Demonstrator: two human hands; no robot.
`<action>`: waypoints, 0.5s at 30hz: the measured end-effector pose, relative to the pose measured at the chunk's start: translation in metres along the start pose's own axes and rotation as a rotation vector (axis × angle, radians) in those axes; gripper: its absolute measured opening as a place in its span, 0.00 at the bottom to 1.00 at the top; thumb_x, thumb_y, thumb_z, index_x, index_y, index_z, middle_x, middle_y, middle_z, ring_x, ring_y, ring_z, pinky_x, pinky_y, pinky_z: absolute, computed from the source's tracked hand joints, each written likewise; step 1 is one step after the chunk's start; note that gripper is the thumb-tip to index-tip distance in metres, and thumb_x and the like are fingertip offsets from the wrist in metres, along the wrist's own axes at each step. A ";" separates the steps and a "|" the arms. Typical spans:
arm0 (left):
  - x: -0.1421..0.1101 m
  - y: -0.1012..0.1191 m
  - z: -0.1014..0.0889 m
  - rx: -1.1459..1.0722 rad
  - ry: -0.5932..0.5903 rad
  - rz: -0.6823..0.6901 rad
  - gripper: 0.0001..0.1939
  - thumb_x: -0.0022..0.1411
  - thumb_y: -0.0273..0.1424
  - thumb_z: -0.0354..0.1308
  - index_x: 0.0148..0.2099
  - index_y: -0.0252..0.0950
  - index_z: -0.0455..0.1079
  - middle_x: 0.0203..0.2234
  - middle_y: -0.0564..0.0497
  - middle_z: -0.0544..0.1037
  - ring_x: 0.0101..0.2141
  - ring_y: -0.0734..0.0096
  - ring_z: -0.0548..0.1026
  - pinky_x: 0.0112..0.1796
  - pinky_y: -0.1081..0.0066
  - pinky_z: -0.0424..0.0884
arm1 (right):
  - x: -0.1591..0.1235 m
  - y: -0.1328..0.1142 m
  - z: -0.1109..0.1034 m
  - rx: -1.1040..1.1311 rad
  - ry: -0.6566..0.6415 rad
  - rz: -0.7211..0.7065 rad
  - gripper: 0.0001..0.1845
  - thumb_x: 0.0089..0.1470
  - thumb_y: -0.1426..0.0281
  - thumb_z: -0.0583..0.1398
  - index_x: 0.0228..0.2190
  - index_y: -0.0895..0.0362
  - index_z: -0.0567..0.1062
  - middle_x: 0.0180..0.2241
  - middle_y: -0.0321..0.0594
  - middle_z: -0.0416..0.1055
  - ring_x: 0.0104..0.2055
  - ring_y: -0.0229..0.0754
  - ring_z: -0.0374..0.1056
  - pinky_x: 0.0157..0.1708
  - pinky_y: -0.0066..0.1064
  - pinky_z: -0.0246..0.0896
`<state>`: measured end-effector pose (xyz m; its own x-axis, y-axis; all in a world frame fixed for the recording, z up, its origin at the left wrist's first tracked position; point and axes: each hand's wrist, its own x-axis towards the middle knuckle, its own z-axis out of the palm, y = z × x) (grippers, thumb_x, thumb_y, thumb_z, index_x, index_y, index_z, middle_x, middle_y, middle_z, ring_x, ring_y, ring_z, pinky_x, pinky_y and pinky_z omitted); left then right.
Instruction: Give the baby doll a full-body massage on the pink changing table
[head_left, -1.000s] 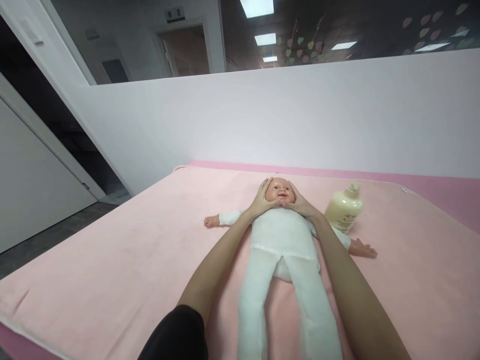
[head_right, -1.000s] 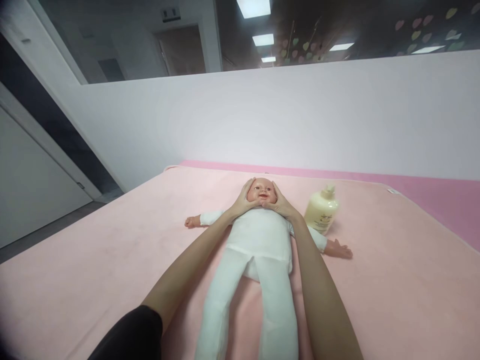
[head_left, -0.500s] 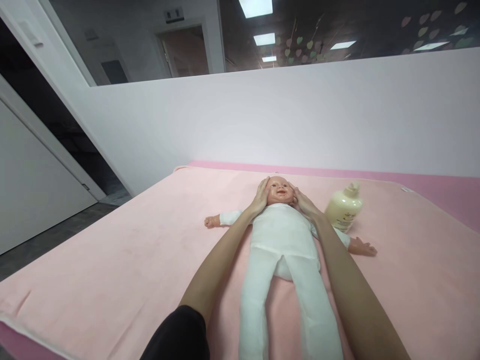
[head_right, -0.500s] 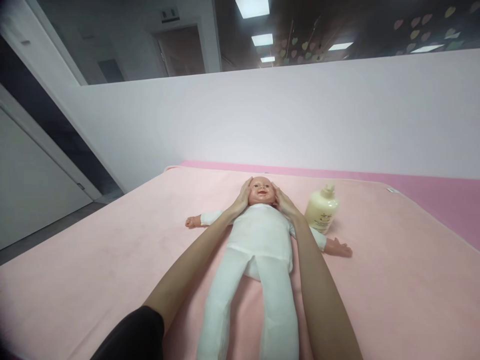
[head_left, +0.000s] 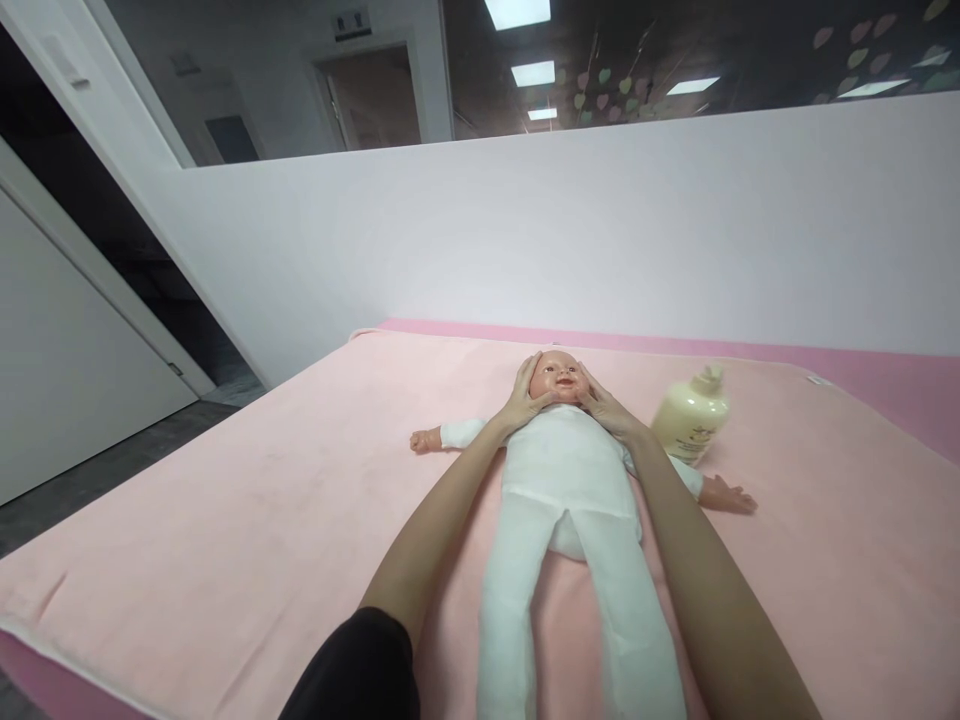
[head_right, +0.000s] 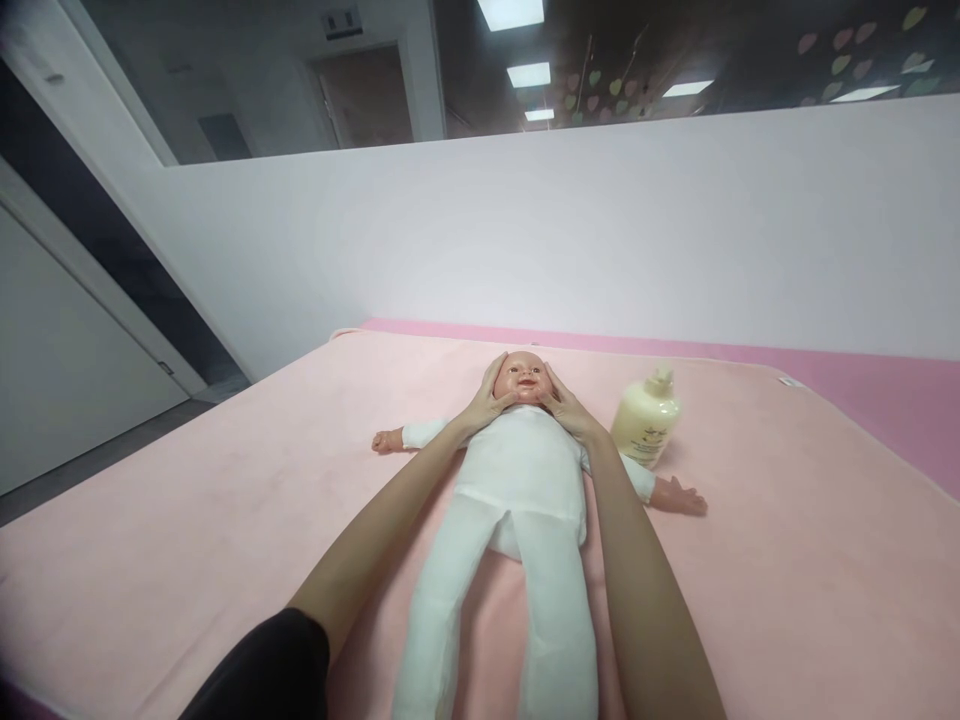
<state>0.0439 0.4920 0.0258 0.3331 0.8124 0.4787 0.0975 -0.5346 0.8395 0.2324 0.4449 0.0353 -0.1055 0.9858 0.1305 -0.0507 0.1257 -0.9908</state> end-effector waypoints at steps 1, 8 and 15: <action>0.001 -0.002 0.000 -0.002 -0.002 0.002 0.47 0.50 0.47 0.64 0.67 0.43 0.47 0.66 0.45 0.48 0.65 0.58 0.46 0.64 0.60 0.44 | 0.000 0.001 0.000 -0.003 -0.008 0.002 0.51 0.44 0.48 0.65 0.63 0.42 0.49 0.63 0.35 0.53 0.62 0.44 0.57 0.59 0.39 0.57; 0.002 -0.008 -0.001 -0.065 -0.017 0.026 0.45 0.53 0.49 0.60 0.68 0.41 0.47 0.66 0.45 0.48 0.65 0.59 0.47 0.64 0.61 0.45 | 0.000 -0.004 0.006 0.086 0.025 0.039 0.40 0.51 0.47 0.59 0.61 0.41 0.55 0.58 0.36 0.63 0.53 0.44 0.68 0.54 0.40 0.64; -0.002 0.005 -0.001 -0.167 0.003 -0.065 0.44 0.54 0.48 0.61 0.67 0.40 0.50 0.66 0.45 0.51 0.64 0.60 0.51 0.63 0.62 0.51 | 0.002 -0.003 0.008 0.061 0.109 -0.076 0.41 0.46 0.47 0.62 0.59 0.46 0.62 0.59 0.38 0.61 0.59 0.47 0.61 0.58 0.39 0.60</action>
<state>0.0430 0.4883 0.0290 0.3283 0.8449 0.4223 -0.0380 -0.4349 0.8997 0.2240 0.4451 0.0385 0.0093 0.9803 0.1971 -0.1146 0.1969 -0.9737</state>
